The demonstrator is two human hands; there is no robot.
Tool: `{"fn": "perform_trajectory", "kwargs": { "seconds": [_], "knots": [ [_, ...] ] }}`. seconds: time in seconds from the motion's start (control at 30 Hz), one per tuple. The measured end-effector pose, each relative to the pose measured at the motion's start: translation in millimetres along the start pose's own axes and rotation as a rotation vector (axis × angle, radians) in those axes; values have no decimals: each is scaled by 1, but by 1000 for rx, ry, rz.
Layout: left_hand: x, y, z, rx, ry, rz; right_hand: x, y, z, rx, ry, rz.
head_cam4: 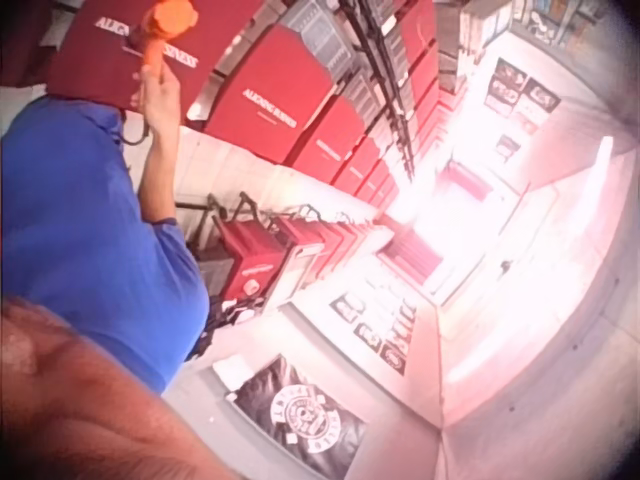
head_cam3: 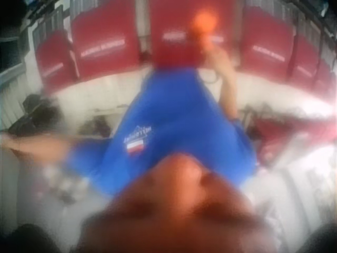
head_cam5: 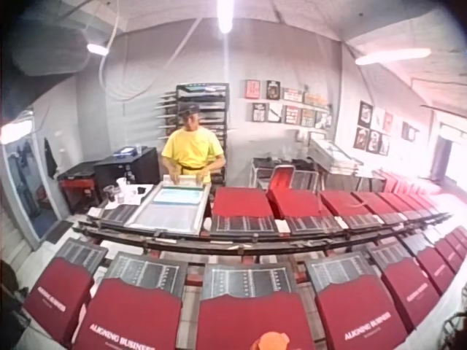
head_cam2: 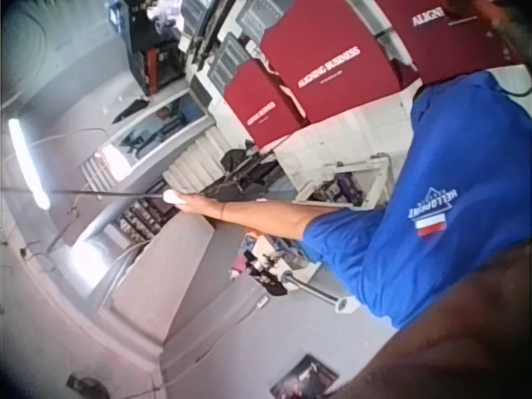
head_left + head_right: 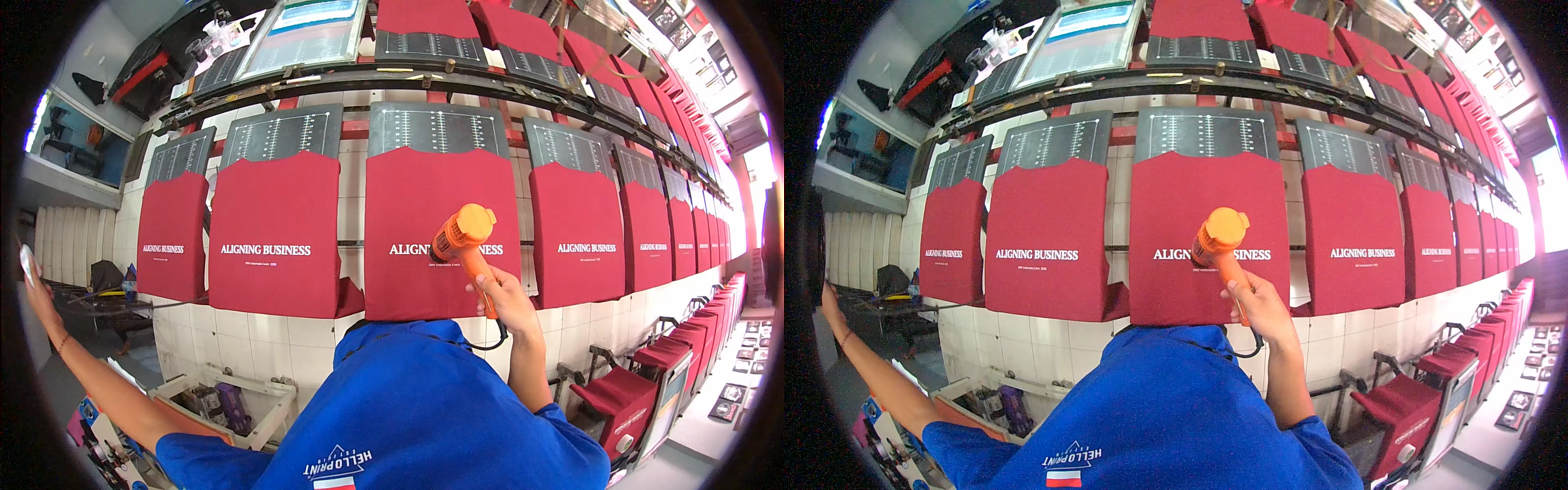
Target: The person uses a heat gun to dry the ink on several red shirts that are placed on a screen-printing press.
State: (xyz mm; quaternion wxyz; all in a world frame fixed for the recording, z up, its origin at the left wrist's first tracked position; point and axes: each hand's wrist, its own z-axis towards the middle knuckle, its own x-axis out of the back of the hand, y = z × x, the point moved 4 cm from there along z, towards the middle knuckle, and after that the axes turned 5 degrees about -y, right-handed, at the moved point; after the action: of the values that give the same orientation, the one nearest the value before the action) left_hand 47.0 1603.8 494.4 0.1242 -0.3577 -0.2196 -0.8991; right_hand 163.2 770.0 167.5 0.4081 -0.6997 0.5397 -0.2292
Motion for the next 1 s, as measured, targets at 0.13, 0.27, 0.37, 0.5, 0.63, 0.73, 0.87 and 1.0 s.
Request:
{"fn": "perform_trajectory", "kwargs": {
  "seconds": [0.13,0.27,0.37,0.5,0.63,0.73,0.87,1.0],
  "knots": [
    [-13,-88,-61,353,4,-66,-8,-6,0,46,20,-99],
    [-21,-139,-126,631,40,-129,-13,-20,-1,22,8,-111],
    [-19,-169,-161,752,91,-122,-17,-22,0,60,4,-142],
    [-16,-183,-181,819,158,-75,-14,-26,-1,50,-21,-122],
    [-2,-189,-182,896,222,-13,-17,-31,-3,83,4,-154],
    [-13,-184,-188,960,234,6,-11,-27,-3,67,0,-102],
    [-25,-184,-185,1006,161,-33,-6,-27,-9,78,-7,-114],
    [-45,-172,-189,939,157,-1,-3,-21,-3,90,34,-85]
  ]
}}
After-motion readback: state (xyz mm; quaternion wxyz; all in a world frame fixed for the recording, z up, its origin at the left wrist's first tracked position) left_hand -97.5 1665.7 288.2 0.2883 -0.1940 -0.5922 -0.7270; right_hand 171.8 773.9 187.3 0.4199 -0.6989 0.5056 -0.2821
